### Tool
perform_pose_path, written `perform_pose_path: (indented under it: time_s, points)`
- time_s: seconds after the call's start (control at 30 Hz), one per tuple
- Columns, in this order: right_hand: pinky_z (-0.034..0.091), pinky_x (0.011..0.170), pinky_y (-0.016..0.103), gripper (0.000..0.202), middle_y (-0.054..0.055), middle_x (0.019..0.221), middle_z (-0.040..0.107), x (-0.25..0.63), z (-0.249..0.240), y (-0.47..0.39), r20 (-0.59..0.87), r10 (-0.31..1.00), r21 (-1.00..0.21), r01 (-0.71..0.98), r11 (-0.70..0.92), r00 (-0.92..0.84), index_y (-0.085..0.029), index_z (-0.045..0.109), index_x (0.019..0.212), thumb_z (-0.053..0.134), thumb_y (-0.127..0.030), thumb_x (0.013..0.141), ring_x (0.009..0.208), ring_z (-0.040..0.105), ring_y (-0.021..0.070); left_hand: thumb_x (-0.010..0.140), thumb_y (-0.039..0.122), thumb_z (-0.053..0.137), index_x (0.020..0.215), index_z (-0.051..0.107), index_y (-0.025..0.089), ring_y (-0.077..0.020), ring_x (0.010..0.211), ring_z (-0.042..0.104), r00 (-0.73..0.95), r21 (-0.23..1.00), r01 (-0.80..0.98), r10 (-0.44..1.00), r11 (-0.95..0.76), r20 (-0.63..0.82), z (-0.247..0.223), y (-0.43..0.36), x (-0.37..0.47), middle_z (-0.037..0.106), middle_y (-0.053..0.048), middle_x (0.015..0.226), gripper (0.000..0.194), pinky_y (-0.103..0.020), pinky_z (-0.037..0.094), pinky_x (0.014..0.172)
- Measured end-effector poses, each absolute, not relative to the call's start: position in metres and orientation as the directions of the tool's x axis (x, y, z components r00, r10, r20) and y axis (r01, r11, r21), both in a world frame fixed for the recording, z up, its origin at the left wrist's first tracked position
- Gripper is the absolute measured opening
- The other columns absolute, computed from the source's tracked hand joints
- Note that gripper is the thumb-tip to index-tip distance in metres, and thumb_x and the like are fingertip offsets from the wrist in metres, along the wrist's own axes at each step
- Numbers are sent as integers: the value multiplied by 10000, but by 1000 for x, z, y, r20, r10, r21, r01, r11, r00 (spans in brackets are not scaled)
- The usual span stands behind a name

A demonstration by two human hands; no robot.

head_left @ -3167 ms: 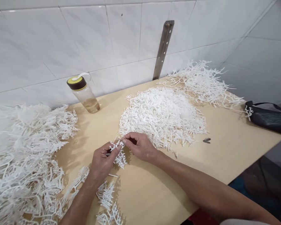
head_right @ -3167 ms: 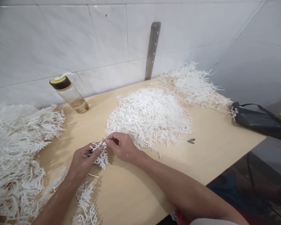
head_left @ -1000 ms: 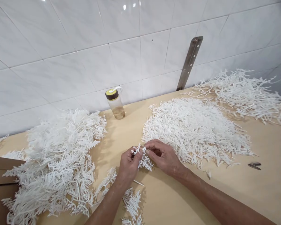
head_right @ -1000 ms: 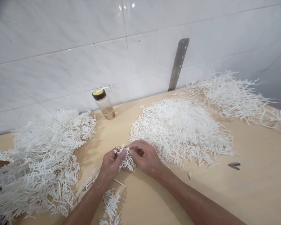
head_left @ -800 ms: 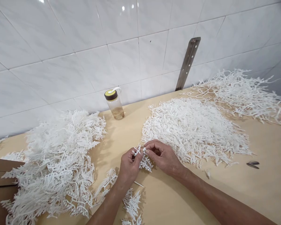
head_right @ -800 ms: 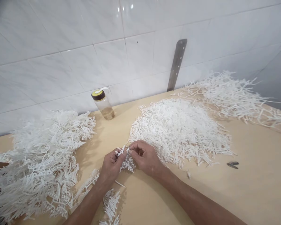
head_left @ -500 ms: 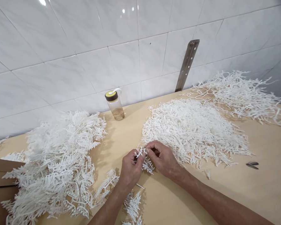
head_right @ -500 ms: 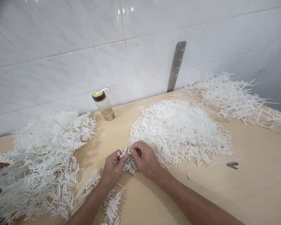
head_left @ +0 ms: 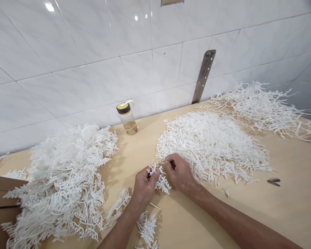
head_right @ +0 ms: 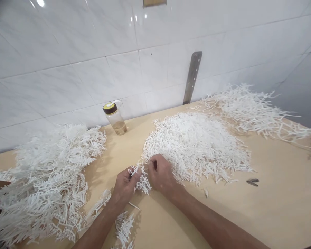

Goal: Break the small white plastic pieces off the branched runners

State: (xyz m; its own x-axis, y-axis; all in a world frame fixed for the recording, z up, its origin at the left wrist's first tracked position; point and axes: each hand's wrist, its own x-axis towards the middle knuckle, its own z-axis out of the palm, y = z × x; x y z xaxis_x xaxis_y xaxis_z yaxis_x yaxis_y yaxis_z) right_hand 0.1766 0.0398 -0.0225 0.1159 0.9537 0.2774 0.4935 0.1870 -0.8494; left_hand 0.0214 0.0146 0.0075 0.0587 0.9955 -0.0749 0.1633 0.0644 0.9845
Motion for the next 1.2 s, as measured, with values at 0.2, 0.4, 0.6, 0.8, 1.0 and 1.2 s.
perform_pose_path:
  time_s: [0.2, 0.4, 0.6, 0.8, 1.0, 1.2]
  points:
    - [413, 457, 251, 229, 8, 658, 605, 180, -13, 32, 187, 982, -955, 231, 187, -25, -177, 636, 966, 581, -384, 886, 513, 504, 129, 787, 568, 646, 693, 559, 168, -94, 533, 333, -62, 991, 128, 998, 27, -19, -8, 19, 22, 404, 46, 566, 420, -211, 299, 495]
    - [455, 504, 253, 164, 95, 1009, 658, 178, -12, 28, 379, 918, -889, 231, 396, -115, -191, 687, 950, 579, -306, 905, 644, 567, 128, 823, 535, 621, 724, 584, 154, -101, 563, 383, -36, 988, 153, 999, -15, 21, -16, 19, 22, 469, 31, 606, 396, -215, 336, 537]
    - [491, 516, 274, 167, 104, 966, 681, 177, -15, 30, 398, 911, -868, 275, 413, -112, -191, 698, 930, 575, -302, 908, 697, 618, 164, 843, 524, 598, 730, 597, 149, -112, 575, 408, -4, 983, 181, 1000, -25, 27, -13, 17, 22, 493, 16, 612, 391, -225, 350, 550]
    - [537, 614, 307, 179, 93, 929, 697, 179, -19, 33, 353, 927, -878, 298, 375, -129, -202, 711, 904, 572, -314, 919, 786, 641, 199, 850, 521, 585, 746, 621, 140, -114, 575, 405, -2, 979, 202, 1000, -24, 25, -10, 16, 23, 490, 14, 608, 397, -229, 347, 553]
    - [524, 676, 309, 150, 75, 926, 691, 179, -22, 33, 358, 922, -854, 348, 387, -149, -210, 687, 907, 555, -280, 926, 820, 639, 199, 841, 499, 595, 729, 619, 141, -107, 552, 384, -6, 980, 197, 1000, -6, 7, -9, 16, 23, 470, 22, 593, 376, -226, 328, 528]
    - [489, 647, 307, 161, 62, 856, 673, 179, -20, 32, 373, 916, -814, 422, 399, -148, -207, 646, 871, 506, -251, 938, 749, 610, 184, 892, 429, 536, 706, 585, 153, -123, 596, 432, 6, 935, 348, 998, -66, 68, -8, 12, 27, 502, 6, 621, 337, -236, 345, 565]
